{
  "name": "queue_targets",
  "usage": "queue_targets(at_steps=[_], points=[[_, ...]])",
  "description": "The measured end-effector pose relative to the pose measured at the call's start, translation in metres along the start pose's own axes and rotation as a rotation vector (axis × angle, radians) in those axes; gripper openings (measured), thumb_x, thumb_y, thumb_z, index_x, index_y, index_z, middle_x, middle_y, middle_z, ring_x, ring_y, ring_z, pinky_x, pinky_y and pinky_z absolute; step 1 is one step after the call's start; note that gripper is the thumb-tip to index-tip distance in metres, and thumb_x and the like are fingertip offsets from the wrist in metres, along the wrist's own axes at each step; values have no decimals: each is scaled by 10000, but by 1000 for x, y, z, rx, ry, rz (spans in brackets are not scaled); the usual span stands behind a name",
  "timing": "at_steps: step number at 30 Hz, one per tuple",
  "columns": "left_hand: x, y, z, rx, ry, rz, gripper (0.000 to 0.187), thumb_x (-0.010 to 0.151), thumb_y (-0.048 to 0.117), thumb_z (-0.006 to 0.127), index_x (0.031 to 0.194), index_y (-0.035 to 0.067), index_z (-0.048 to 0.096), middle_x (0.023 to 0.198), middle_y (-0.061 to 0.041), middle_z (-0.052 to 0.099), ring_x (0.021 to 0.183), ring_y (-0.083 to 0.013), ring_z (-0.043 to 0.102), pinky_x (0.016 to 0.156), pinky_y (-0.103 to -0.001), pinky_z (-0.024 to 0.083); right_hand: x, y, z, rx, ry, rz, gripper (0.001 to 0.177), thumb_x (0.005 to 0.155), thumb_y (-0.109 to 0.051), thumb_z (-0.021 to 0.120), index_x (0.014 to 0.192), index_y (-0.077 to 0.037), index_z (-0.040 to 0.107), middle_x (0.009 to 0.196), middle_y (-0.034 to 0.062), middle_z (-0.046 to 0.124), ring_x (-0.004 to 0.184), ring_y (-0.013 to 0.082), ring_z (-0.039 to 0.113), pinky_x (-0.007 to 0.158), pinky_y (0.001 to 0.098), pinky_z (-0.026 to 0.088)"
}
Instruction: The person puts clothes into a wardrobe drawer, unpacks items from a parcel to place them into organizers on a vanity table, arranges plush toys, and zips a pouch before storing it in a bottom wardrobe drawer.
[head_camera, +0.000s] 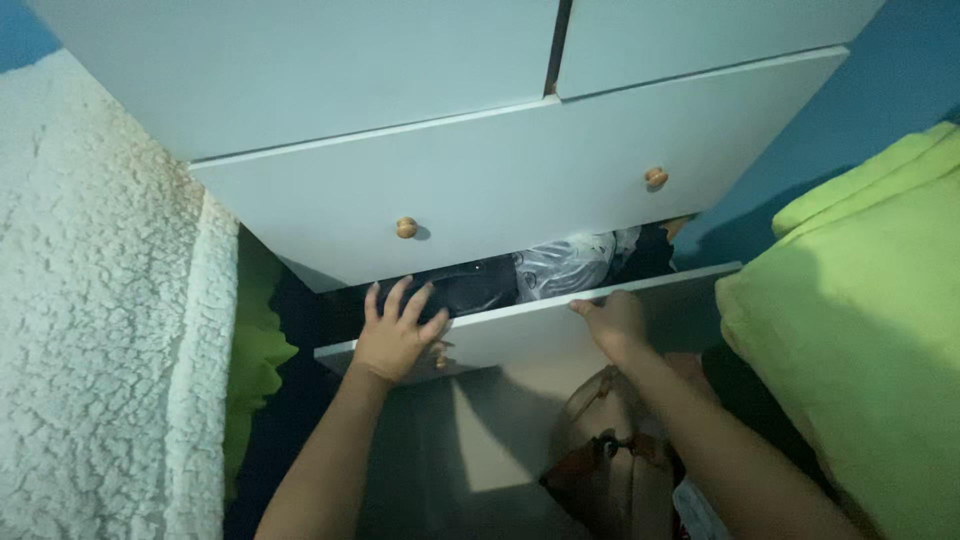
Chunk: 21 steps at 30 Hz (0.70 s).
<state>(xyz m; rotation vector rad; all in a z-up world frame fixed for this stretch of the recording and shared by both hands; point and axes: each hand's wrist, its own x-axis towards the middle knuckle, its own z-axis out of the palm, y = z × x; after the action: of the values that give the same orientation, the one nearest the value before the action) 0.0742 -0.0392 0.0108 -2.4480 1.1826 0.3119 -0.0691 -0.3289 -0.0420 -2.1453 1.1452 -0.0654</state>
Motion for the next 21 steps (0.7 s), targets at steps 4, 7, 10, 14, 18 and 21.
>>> queue_targets(at_steps=[4,7,10,14,18,21], points=[[4,-4,-10,30,128,27,599,959,430,656,1473,476,351,1674,-45,177,1534,-348,140,1213,-639,142,13,-7,-8,13,-6,-59,446,868,-359,804,904,75,706,781,219,729,666,267,741,581,408,588],[4,7,-32,22,-81,-114,731,916,377,731,1508,455,309,1693,-39,108,1555,-323,94,1230,-603,116,36,-14,4,-138,-20,-8,488,897,-427,781,899,59,743,770,200,734,695,299,726,610,454,561],[7,16,-44,16,-136,-179,901,866,322,808,1570,369,248,1684,-77,99,1539,-341,121,1205,-610,156,54,-6,6,-12,-48,-55,538,885,-418,794,954,113,750,847,255,749,779,314,762,676,427,588],[27,57,-24,-246,373,94,453,1061,151,619,1502,180,518,1437,-112,524,1374,-298,510,1136,-487,448,62,-7,17,-42,83,15,620,838,-399,830,1145,102,633,998,270,700,938,337,722,731,455,589],[73,96,-18,-329,537,-121,646,708,112,676,1347,111,584,1335,-112,559,1261,-306,574,1003,-440,484,62,-4,23,-40,1,24,595,837,-388,827,1138,107,695,1084,287,728,1031,337,744,889,420,586],[93,93,-25,-470,356,-104,251,972,121,563,1212,71,615,1220,-131,586,1121,-329,649,894,-454,576,76,3,23,-25,2,0,595,842,-371,826,1139,126,686,1077,301,729,1017,338,753,878,421,602]])
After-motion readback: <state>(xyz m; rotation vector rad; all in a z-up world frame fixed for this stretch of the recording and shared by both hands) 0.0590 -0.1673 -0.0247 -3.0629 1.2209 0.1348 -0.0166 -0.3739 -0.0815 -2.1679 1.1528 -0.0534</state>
